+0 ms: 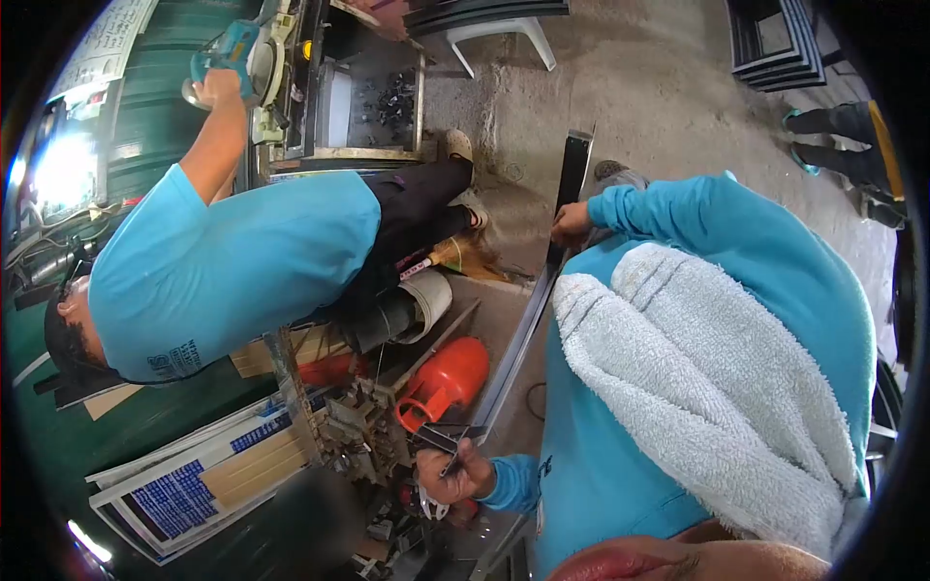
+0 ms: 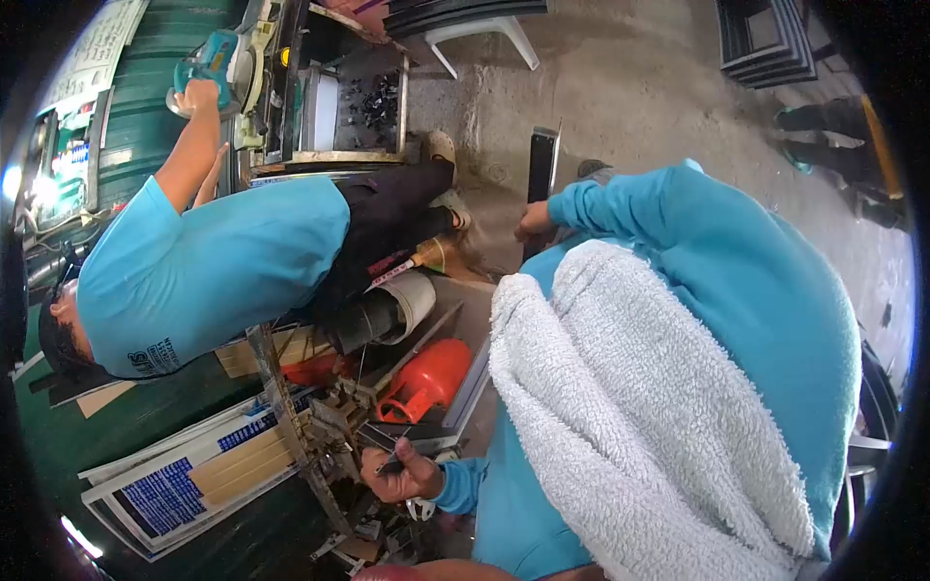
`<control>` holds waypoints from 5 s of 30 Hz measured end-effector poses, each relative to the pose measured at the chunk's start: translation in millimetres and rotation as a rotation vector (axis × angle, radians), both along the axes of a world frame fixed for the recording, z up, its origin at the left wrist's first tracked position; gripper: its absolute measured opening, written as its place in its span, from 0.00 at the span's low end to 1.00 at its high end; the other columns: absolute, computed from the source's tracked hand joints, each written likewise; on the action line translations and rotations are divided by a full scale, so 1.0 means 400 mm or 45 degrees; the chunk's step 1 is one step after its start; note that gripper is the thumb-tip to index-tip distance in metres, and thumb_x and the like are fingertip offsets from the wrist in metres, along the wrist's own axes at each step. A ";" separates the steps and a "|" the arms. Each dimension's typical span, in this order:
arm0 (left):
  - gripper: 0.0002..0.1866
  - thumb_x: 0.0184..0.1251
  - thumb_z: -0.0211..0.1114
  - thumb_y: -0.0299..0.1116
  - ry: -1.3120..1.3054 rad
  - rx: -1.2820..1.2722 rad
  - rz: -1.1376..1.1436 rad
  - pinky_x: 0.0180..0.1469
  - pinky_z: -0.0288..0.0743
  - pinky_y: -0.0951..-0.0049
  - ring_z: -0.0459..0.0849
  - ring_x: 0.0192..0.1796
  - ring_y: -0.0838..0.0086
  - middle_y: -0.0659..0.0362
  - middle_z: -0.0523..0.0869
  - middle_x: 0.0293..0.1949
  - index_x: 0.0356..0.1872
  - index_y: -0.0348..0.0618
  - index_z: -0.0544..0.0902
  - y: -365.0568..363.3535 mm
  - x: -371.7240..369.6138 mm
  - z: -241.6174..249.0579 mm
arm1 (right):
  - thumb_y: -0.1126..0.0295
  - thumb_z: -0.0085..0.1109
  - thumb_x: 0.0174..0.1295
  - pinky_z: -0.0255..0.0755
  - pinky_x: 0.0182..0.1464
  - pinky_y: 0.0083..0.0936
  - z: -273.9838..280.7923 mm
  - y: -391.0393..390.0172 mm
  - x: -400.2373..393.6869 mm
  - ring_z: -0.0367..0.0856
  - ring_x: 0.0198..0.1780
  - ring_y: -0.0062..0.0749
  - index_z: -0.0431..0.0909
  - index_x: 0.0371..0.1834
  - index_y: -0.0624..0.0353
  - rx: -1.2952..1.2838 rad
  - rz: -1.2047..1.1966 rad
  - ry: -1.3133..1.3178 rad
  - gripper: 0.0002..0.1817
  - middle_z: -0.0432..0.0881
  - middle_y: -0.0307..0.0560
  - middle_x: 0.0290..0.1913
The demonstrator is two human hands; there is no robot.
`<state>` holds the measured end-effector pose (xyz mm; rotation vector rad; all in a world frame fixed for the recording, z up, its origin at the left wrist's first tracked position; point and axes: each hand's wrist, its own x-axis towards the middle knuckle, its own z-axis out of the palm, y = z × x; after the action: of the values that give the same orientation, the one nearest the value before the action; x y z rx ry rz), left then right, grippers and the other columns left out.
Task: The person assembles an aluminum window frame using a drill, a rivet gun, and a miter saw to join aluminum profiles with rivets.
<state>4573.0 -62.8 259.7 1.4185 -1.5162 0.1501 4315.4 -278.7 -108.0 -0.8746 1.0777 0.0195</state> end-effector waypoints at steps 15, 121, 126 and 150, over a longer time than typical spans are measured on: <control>0.18 0.60 0.74 0.35 0.146 0.016 -0.348 0.29 0.68 0.73 0.75 0.26 0.72 0.56 0.78 0.24 0.28 0.37 0.72 -0.178 -0.135 -0.005 | 0.59 0.77 0.41 0.65 0.62 0.45 0.447 0.060 0.198 0.70 0.60 0.57 0.64 0.65 0.59 -1.370 0.560 -0.881 0.46 0.71 0.62 0.56; 0.34 0.49 0.78 0.41 0.108 1.050 -0.237 0.51 0.74 0.58 0.82 0.48 0.50 0.42 0.82 0.46 0.54 0.35 0.74 -0.529 -0.511 -0.359 | 0.75 0.53 0.68 0.79 0.46 0.23 0.594 -0.355 -0.571 0.81 0.40 0.20 0.78 0.41 0.61 -1.077 -1.201 -0.637 0.04 0.83 0.37 0.37; 0.33 0.49 0.78 0.40 0.111 1.082 -0.209 0.51 0.74 0.58 0.82 0.48 0.51 0.43 0.82 0.46 0.54 0.36 0.73 -0.523 -0.503 -0.371 | 0.76 0.53 0.68 0.80 0.47 0.23 0.597 -0.353 -0.562 0.81 0.40 0.19 0.78 0.41 0.61 -1.039 -1.195 -0.645 0.04 0.82 0.36 0.36; 0.33 0.47 0.79 0.40 0.266 1.156 -0.159 0.47 0.75 0.57 0.83 0.44 0.50 0.44 0.83 0.42 0.52 0.35 0.74 -0.515 -0.498 -0.358 | 0.77 0.53 0.68 0.80 0.46 0.24 0.590 -0.372 -0.538 0.81 0.39 0.20 0.77 0.40 0.61 -0.957 -1.132 -0.682 0.03 0.82 0.37 0.36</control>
<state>4373.9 -268.6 116.4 1.9328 -1.5485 -0.8368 4100.3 -427.6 127.8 -0.9005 0.8715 -1.3578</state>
